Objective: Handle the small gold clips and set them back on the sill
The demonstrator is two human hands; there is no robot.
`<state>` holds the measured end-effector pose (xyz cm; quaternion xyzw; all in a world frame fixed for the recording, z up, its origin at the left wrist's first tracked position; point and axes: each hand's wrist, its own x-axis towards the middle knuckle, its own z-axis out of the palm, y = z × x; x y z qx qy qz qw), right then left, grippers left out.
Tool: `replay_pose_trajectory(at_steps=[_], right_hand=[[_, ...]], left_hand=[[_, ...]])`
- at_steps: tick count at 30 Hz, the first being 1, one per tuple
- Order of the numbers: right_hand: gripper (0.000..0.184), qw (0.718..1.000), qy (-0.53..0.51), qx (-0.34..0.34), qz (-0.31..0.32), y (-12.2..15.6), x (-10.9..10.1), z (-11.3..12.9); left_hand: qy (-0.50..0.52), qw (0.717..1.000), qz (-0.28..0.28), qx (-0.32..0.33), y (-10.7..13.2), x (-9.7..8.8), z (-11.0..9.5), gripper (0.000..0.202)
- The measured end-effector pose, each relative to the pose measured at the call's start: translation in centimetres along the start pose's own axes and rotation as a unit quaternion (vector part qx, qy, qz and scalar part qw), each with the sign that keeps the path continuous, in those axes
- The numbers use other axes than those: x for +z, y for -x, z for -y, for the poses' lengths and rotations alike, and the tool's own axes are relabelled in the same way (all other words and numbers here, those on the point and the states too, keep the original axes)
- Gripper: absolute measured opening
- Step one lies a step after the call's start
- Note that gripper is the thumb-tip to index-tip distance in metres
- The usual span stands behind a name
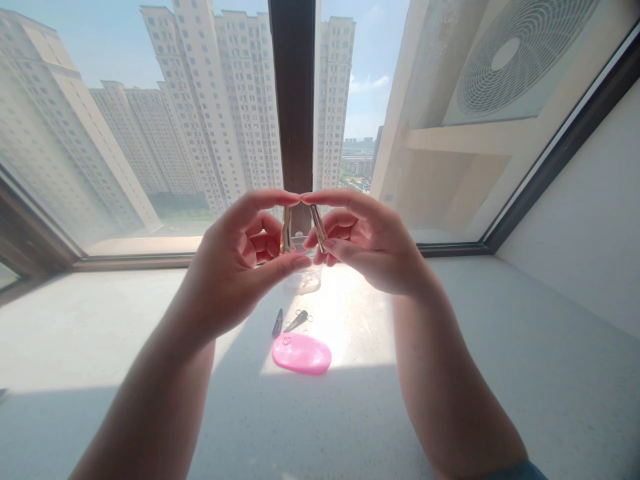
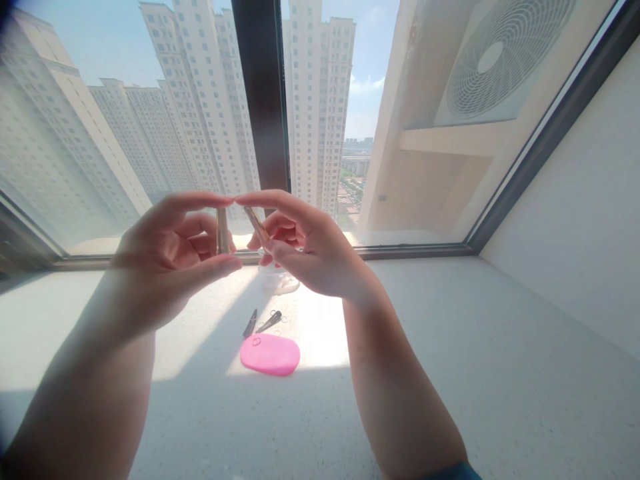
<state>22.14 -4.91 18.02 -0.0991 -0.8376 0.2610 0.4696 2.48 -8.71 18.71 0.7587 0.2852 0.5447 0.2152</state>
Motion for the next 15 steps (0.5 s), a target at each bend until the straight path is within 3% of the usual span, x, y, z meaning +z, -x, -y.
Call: replay_pose_trajectory(at_steps=[15], right_hand=[[0.047,1.000,0.003,-0.003,0.008,-0.02,0.00,0.03]], left_hand=[[-0.014,1.000,-0.002,-0.002,-0.08,-0.06,-0.05,0.042]])
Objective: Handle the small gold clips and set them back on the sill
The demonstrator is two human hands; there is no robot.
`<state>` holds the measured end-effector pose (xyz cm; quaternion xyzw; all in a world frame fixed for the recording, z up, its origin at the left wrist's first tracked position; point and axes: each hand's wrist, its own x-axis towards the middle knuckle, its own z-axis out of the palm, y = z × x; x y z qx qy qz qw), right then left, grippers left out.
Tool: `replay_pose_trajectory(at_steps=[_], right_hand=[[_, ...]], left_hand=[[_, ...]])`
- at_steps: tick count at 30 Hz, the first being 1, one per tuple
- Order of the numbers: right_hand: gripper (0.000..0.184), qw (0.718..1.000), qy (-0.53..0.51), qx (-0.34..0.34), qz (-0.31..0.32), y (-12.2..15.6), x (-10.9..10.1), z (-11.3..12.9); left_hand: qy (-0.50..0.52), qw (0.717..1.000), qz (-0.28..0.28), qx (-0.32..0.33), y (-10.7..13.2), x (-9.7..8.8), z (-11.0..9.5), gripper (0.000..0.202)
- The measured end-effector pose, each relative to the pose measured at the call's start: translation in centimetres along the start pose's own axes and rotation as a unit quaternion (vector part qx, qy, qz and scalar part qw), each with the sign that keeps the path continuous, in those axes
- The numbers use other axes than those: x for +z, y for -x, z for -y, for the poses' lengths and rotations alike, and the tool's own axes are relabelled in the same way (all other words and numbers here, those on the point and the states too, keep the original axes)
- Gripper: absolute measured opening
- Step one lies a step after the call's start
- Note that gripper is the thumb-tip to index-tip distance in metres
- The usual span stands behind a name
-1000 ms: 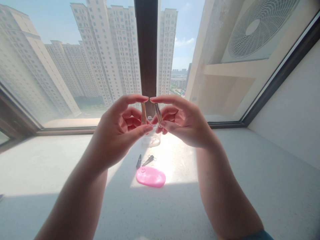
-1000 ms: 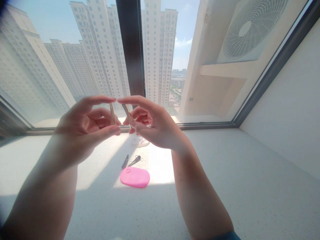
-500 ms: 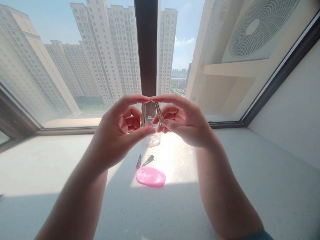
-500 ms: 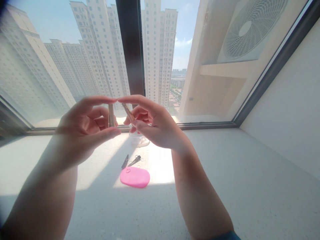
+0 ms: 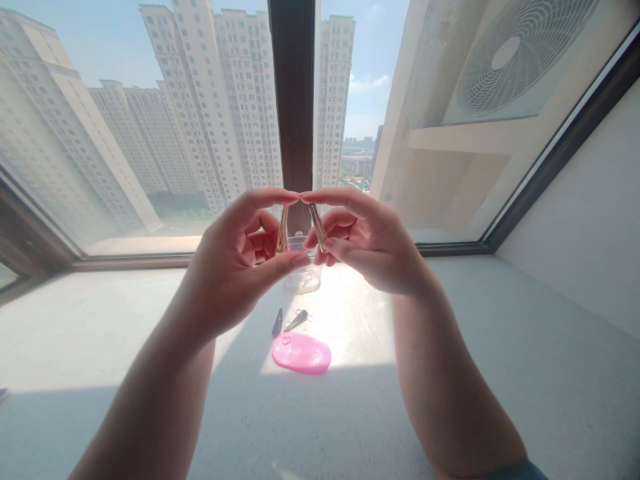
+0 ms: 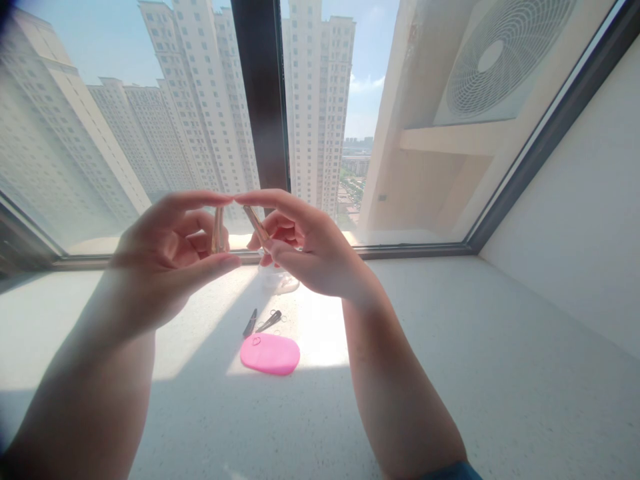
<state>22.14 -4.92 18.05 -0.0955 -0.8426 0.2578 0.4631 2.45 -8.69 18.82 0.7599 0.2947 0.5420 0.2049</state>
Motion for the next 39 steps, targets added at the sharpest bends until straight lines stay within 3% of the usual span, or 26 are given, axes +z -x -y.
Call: replay_pose_trajectory(at_steps=[26,39], right_hand=[[0.032,0.999,0.008,-0.016,-0.034,-0.12,0.22,-0.31],[0.030,0.999,-0.007,-0.012,-0.041,-0.08,0.17,-0.41]], left_hand=[[0.010,1.000,-0.008,0.001,-0.07,-0.24,0.43,0.029],[-0.008,0.999,-0.039,-0.006,0.01,-0.26,0.57,0.029]])
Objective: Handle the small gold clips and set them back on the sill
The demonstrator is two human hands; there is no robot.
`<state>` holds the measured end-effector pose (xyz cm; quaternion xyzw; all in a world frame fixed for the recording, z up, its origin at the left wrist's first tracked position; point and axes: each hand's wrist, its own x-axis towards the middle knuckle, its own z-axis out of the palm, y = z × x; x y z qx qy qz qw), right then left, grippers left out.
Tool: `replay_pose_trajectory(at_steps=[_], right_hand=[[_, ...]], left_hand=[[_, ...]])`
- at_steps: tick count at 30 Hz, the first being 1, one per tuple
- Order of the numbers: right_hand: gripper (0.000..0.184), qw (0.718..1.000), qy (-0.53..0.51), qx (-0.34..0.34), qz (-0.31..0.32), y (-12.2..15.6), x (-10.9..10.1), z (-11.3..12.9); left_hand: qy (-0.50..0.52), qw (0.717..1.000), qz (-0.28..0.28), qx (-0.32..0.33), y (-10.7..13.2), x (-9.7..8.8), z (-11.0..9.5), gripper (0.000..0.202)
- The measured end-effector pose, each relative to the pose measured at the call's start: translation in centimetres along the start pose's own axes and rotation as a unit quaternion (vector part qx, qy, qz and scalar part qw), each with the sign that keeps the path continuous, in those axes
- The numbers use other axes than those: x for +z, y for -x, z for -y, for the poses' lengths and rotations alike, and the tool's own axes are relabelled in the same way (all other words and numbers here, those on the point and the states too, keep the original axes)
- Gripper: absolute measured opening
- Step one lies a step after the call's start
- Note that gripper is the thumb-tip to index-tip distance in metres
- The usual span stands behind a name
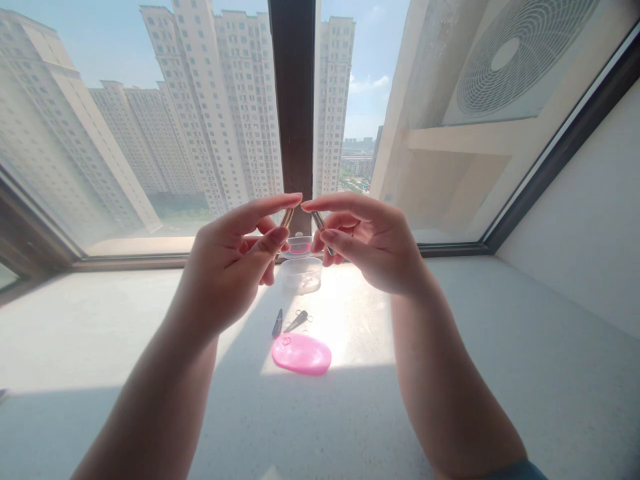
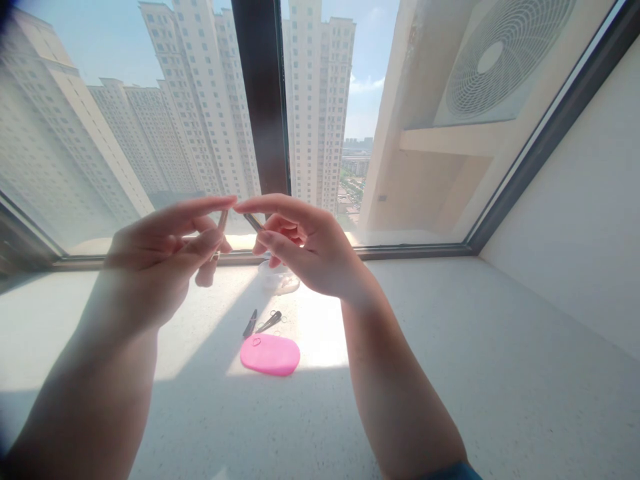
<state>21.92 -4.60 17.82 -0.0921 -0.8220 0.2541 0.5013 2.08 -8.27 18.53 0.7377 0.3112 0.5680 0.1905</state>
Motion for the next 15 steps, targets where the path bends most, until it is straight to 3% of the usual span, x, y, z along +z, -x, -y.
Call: replay_pose_trajectory(at_steps=[4,9,15], right_hand=[[0.031,1.000,0.015,0.013,0.000,-0.03,0.03,0.13],[0.033,1.000,0.022,0.018,-0.006,-0.16,-0.02,0.23],[0.034,0.999,0.023,0.018,-0.015,-0.26,-0.09,0.10]], left_hand=[[0.005,1.000,-0.003,-0.022,-0.01,0.00,-0.11,0.033],[0.013,0.999,-0.014,-0.040,-0.01,0.03,-0.24,0.006],[0.041,0.997,-0.010,-0.058,-0.05,0.12,-0.37,0.003]])
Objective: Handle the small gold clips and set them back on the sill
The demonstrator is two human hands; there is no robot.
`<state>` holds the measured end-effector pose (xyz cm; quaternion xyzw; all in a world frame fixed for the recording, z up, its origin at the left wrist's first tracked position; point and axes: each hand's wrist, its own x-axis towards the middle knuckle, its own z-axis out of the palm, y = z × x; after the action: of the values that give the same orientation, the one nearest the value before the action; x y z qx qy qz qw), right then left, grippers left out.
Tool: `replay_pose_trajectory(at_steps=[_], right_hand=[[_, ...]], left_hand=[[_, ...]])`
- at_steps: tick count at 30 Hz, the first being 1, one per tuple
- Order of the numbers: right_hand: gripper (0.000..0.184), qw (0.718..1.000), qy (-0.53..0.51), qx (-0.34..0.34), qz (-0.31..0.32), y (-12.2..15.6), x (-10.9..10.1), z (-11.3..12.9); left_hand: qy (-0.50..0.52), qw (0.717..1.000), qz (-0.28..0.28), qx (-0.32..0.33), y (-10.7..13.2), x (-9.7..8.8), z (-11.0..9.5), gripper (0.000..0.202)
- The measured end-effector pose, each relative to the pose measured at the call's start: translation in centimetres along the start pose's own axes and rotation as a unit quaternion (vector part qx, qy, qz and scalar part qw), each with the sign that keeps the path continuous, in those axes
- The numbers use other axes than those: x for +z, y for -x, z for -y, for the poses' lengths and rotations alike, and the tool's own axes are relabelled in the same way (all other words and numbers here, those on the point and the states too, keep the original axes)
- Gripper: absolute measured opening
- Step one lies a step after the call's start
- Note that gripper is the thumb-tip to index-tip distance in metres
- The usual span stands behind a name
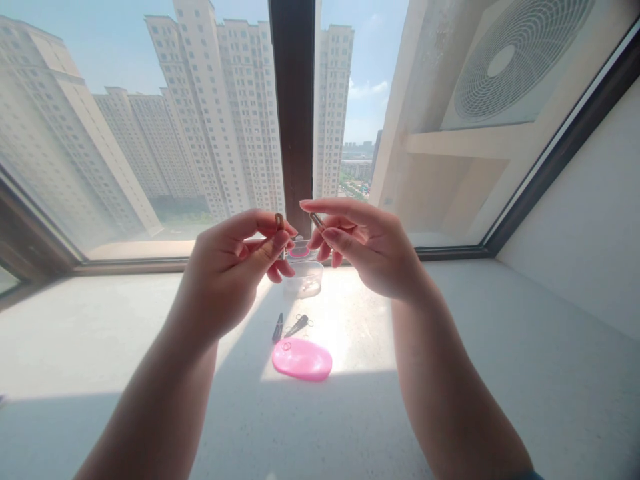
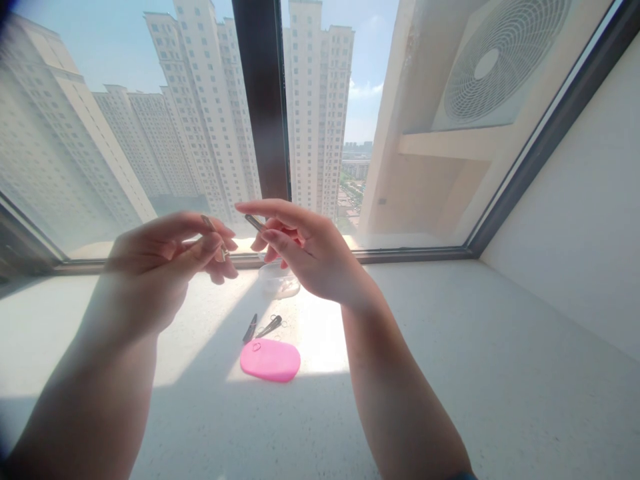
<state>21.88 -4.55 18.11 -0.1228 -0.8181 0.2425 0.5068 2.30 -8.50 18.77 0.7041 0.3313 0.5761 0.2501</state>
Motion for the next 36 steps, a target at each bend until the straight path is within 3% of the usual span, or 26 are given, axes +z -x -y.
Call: replay_pose_trajectory(at_steps=[15,36], right_hand=[[0.021,0.995,-0.042,0.049,-0.071,0.08,0.27,0.24],[0.020,0.993,-0.060,0.074,-0.063,-0.08,0.32,0.82]], left_hand=[[0.014,1.000,0.006,-0.023,0.15,0.01,-0.12,0.014],[-0.009,1.000,0.008,-0.025,0.40,-0.10,-0.30,0.012]])
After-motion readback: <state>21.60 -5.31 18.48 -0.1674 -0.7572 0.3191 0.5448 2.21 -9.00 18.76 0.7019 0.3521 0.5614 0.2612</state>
